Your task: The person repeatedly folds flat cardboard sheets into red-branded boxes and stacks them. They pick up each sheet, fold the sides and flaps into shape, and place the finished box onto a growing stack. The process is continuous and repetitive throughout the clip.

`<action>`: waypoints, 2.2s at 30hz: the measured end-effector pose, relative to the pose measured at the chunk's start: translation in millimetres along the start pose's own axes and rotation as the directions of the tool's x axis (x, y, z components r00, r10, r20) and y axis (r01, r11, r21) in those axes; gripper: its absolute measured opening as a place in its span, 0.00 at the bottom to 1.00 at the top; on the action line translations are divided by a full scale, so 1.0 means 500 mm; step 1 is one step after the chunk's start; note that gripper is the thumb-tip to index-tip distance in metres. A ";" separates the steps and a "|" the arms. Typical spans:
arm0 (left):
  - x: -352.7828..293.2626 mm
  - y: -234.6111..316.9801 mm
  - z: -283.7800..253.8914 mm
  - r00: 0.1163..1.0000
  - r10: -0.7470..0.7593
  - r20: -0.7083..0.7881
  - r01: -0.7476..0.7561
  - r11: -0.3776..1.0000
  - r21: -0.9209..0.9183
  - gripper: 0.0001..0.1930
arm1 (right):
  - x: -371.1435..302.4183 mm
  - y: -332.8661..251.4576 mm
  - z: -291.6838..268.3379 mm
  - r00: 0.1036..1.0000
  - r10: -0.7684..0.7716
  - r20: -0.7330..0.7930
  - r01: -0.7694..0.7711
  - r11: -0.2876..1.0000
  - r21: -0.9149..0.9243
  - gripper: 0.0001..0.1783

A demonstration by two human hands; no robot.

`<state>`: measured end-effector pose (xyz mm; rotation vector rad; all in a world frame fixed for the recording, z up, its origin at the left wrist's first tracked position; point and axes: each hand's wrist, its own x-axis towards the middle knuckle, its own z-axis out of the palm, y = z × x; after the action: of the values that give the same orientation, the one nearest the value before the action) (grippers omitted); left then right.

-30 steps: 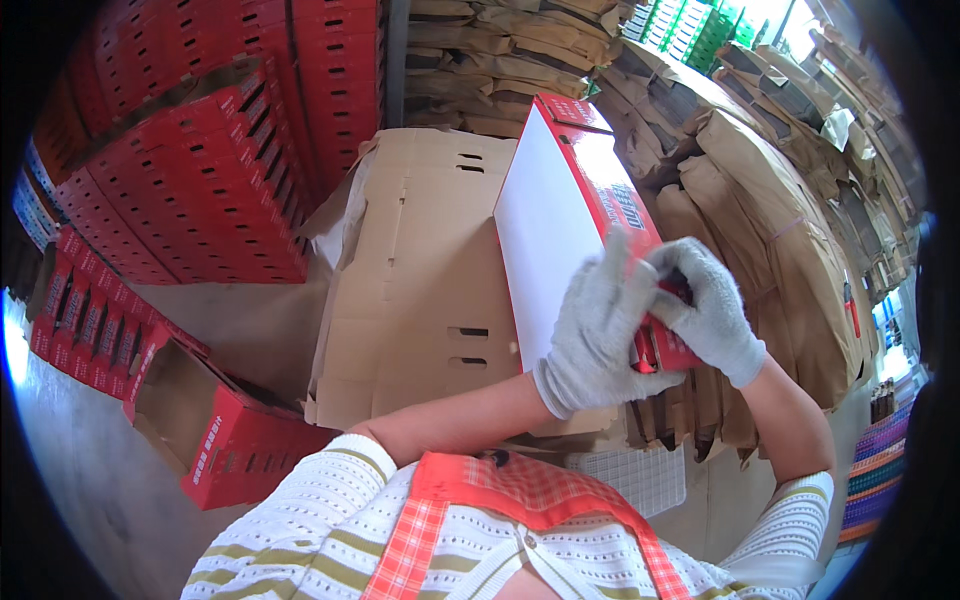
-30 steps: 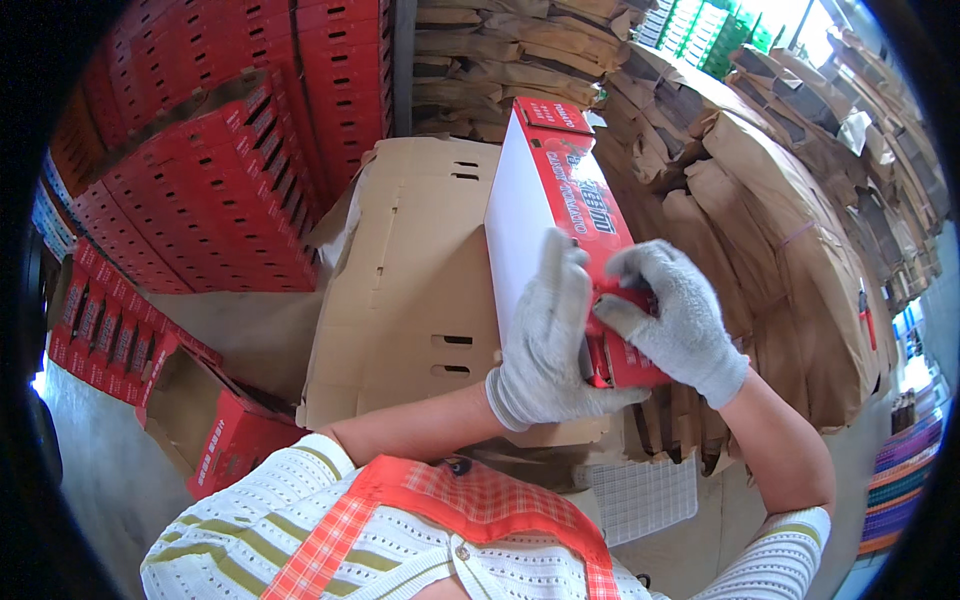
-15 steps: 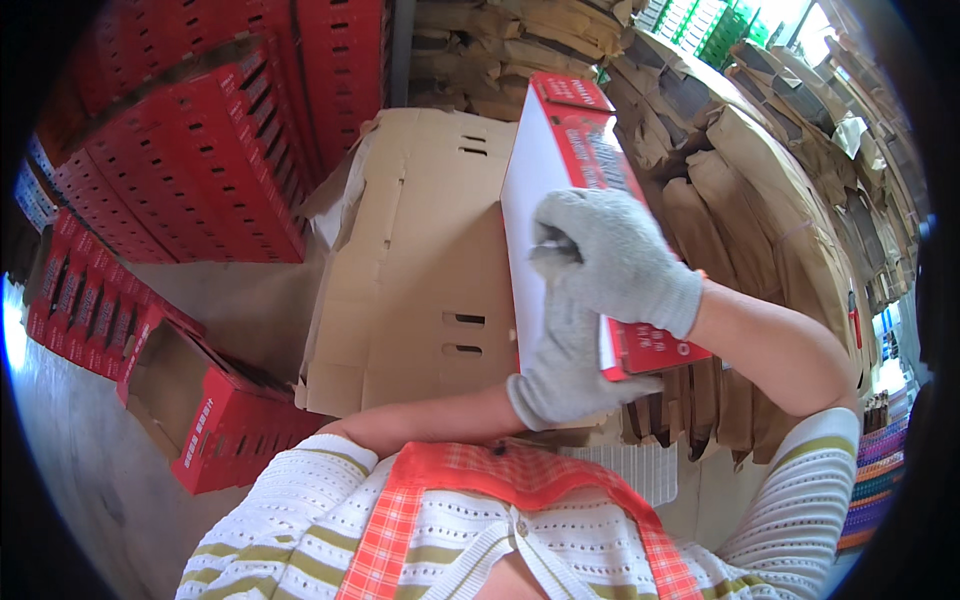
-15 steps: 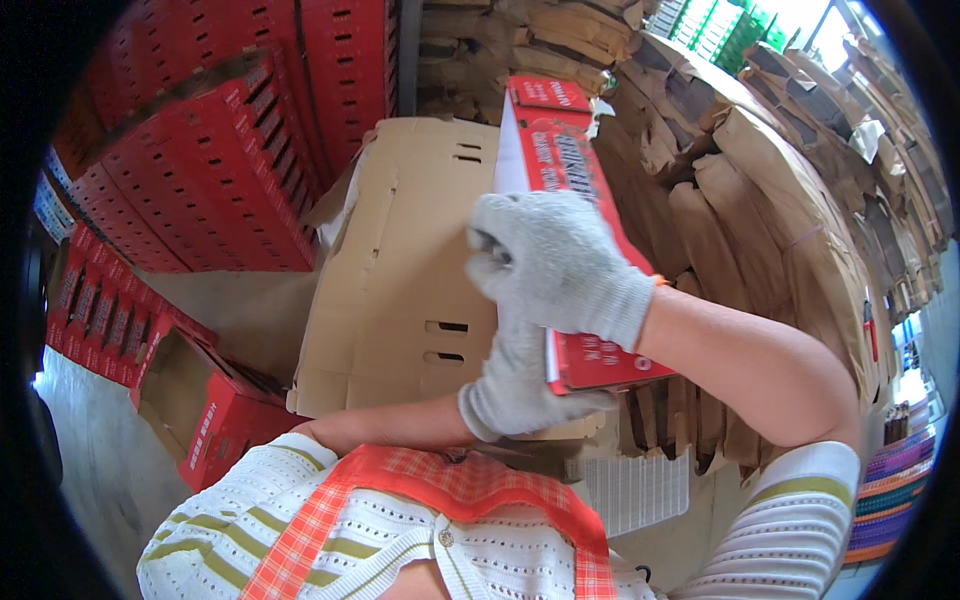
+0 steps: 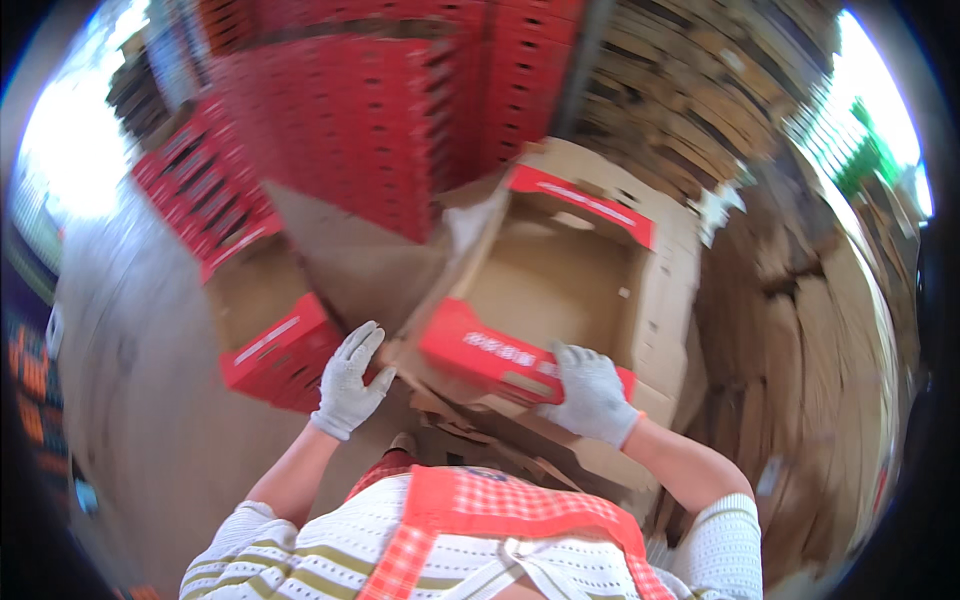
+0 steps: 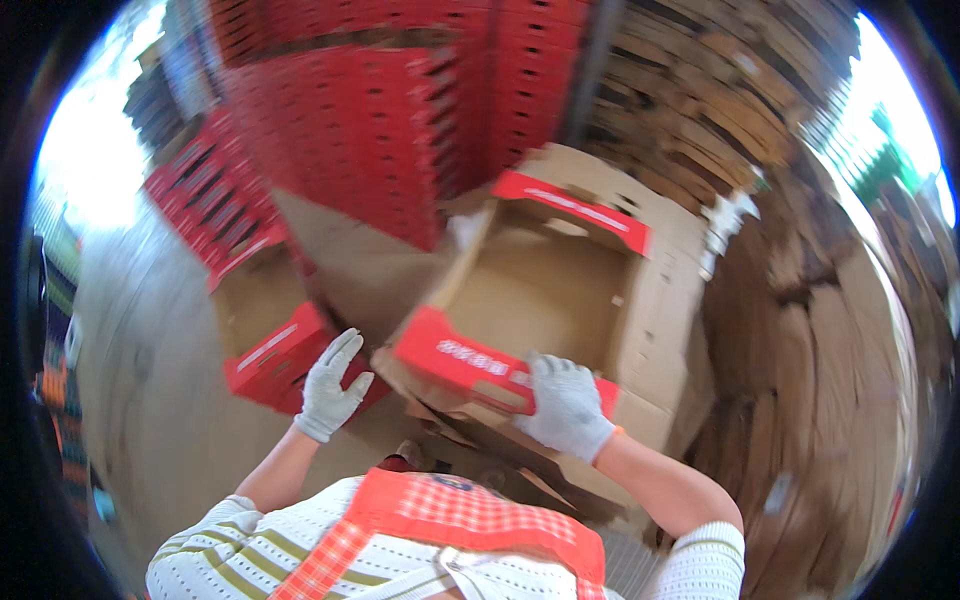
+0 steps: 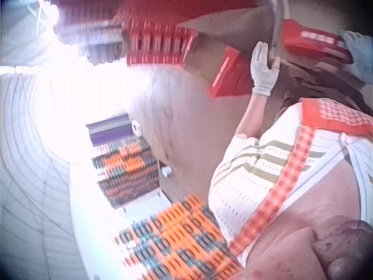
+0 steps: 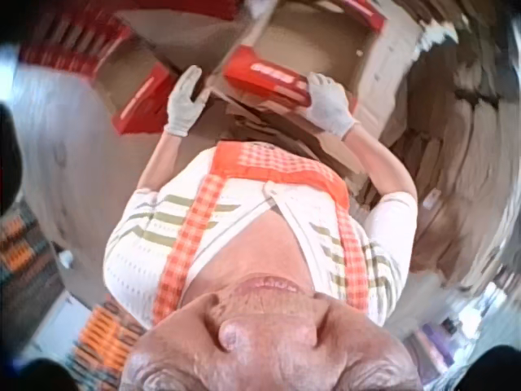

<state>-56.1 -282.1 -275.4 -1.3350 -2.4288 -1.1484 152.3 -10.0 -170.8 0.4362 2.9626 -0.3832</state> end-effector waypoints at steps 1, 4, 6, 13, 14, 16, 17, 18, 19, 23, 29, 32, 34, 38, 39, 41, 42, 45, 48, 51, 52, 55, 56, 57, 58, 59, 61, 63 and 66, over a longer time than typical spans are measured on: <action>-0.041 -0.041 -0.013 0.995 -0.099 -0.033 0.103 0.988 0.119 0.35 | 0.025 -0.009 0.012 0.999 0.027 0.043 -0.025 0.999 -0.045 0.50; -0.133 -0.167 -0.045 0.937 -0.289 -0.198 0.343 0.868 0.358 0.41 | 0.089 -0.055 -0.012 0.994 -0.109 -0.022 0.108 0.992 -0.058 0.47; -0.172 -0.243 -0.048 0.896 -0.356 -0.266 0.442 0.771 0.457 0.43 | 0.132 -0.109 -0.044 0.983 -0.185 -0.003 0.185 0.980 -0.077 0.48; -0.217 -0.375 -0.045 0.912 -0.409 0.041 0.361 0.845 0.395 0.32 | 0.406 -0.402 0.051 0.713 -0.701 0.007 0.696 0.707 -0.129 0.47; -0.219 -0.373 -0.050 0.892 -0.449 0.059 0.402 0.845 0.353 0.30 | 0.447 -0.444 0.076 0.696 -0.713 0.082 0.717 0.684 -0.135 0.47; -0.215 -0.361 -0.057 0.869 -0.486 0.093 0.414 0.817 0.402 0.27 | 0.526 -0.517 0.125 0.618 -0.775 0.135 0.786 0.603 -0.137 0.46; -0.209 -0.355 -0.063 0.881 -0.469 0.065 0.380 0.782 0.494 0.27 | 0.561 -0.550 0.145 0.577 -0.806 0.132 0.816 0.560 -0.144 0.46; -0.202 -0.349 -0.069 0.881 -0.462 0.102 0.345 0.774 0.532 0.29 | 0.591 -0.581 0.165 0.541 -0.830 0.136 0.839 0.523 -0.149 0.46; -0.196 -0.344 -0.076 0.861 -0.488 0.144 0.307 0.724 0.618 0.32 | 0.614 -0.608 0.185 0.531 -0.821 0.211 0.847 0.508 -0.155 0.46; -0.187 -0.321 -0.090 0.808 -0.555 0.196 0.356 0.726 0.588 0.35 | 0.660 -0.659 0.252 0.515 -0.834 0.200 0.857 0.508 -0.090 0.45; -0.244 -0.230 -0.091 0.903 -0.006 0.430 0.000 1.000 0.015 0.27 | 0.633 -0.631 0.287 0.657 -0.732 0.180 0.753 0.634 -0.175 0.50; -0.224 -0.180 -0.103 0.787 0.080 0.611 -0.045 0.996 -0.072 0.23 | 0.566 -0.594 0.276 0.680 -0.728 -0.087 0.727 0.685 -0.047 0.48; -0.172 -0.164 -0.102 0.882 0.022 0.471 0.092 0.972 -0.218 0.15 | 0.489 -0.518 0.264 0.745 -0.644 -0.171 0.666 0.727 0.164 0.46; -0.007 -0.147 -0.012 0.918 -0.003 0.397 0.066 0.987 -0.146 0.14 | 0.280 -0.205 0.227 0.778 -0.443 -0.445 0.539 0.835 0.110 0.32; 0.048 -0.143 0.041 0.953 0.097 0.286 -0.021 0.966 -0.258 0.18 | 0.213 -0.107 0.216 0.856 -0.108 -0.506 0.227 0.957 0.181 0.31; 0.154 -0.130 0.170 0.972 0.233 0.025 -0.231 0.972 -0.049 0.29 | 0.100 0.100 0.188 0.683 0.558 -0.471 -0.205 0.766 0.609 0.30; 0.202 -0.126 0.239 0.989 0.130 0.074 -0.131 0.991 0.010 0.39 | 0.042 0.193 0.179 0.488 0.558 -0.672 -0.353 0.830 0.433 0.31; 0.347 -0.114 0.429 0.900 -0.365 0.238 0.412 0.890 -0.196 0.54 | -0.080 0.367 0.183 0.262 0.830 -0.493 -0.668 0.524 0.528 0.40; 0.417 -0.115 0.488 0.700 -0.388 0.599 0.706 0.504 -0.498 0.36 | -0.124 0.420 0.188 0.262 0.947 -0.186 -0.649 0.316 0.692 0.40; 0.428 -0.104 0.434 0.618 -0.107 0.779 0.786 0.110 -0.609 0.28 | -0.152 0.442 0.156 0.346 0.903 -0.255 -0.677 0.429 0.598 0.37; 0.421 -0.097 0.403 0.653 -0.120 0.748 0.757 0.110 -0.644 0.27 | -0.170 0.457 0.137 0.414 0.885 -0.211 -0.672 0.454 0.585 0.35; 0.422 -0.068 0.312 0.559 -0.142 0.817 0.825 -0.011 -0.566 0.24 | -0.241 0.526 0.071 0.510 0.838 0.194 -0.483 0.092 0.871 0.22; 0.417 -0.056 0.291 0.454 -0.093 0.886 0.868 -0.178 -0.464 0.24 | -0.246 0.542 0.068 0.641 0.697 0.323 -0.321 -0.140 0.937 0.19; 0.411 -0.045 0.269 0.372 0.047 0.927 0.876 -0.349 -0.334 0.23 | -0.258 0.555 0.060 0.767 0.510 0.390 -0.192 -0.398 0.897 0.16; 0.404 -0.030 0.255 0.319 -0.064 0.945 0.921 -0.215 -0.326 0.22 | -0.251 0.554 0.066 0.798 0.558 0.229 -0.181 -0.141 0.973 0.15; 0.390 -0.008 0.255 0.380 -0.103 0.919 0.906 -0.158 -0.392 0.22 | -0.239 0.539 0.073 0.727 0.665 0.172 -0.191 -0.045 0.981 0.18; 0.364 0.043 0.270 0.472 -0.120 0.874 0.873 -0.073 -0.482 0.22 | -0.178 0.476 0.097 0.760 0.645 -0.085 -0.087 0.230 0.969 0.25; 0.332 0.110 0.330 0.739 -0.229 0.634 0.665 0.399 -0.631 0.28 | -0.107 0.379 0.123 0.722 0.660 -0.206 -0.095 0.390 0.916 0.33; 0.278 0.221 0.499 0.998 -0.014 0.060 0.003 0.984 0.177 0.36 | 0.002 0.245 0.157 0.647 0.594 -0.478 -0.530 0.801 0.279 0.39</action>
<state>2.2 14.3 -325.4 -1.3250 -2.5130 -0.8809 194.5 83.1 -274.4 1.7022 3.0623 -0.3973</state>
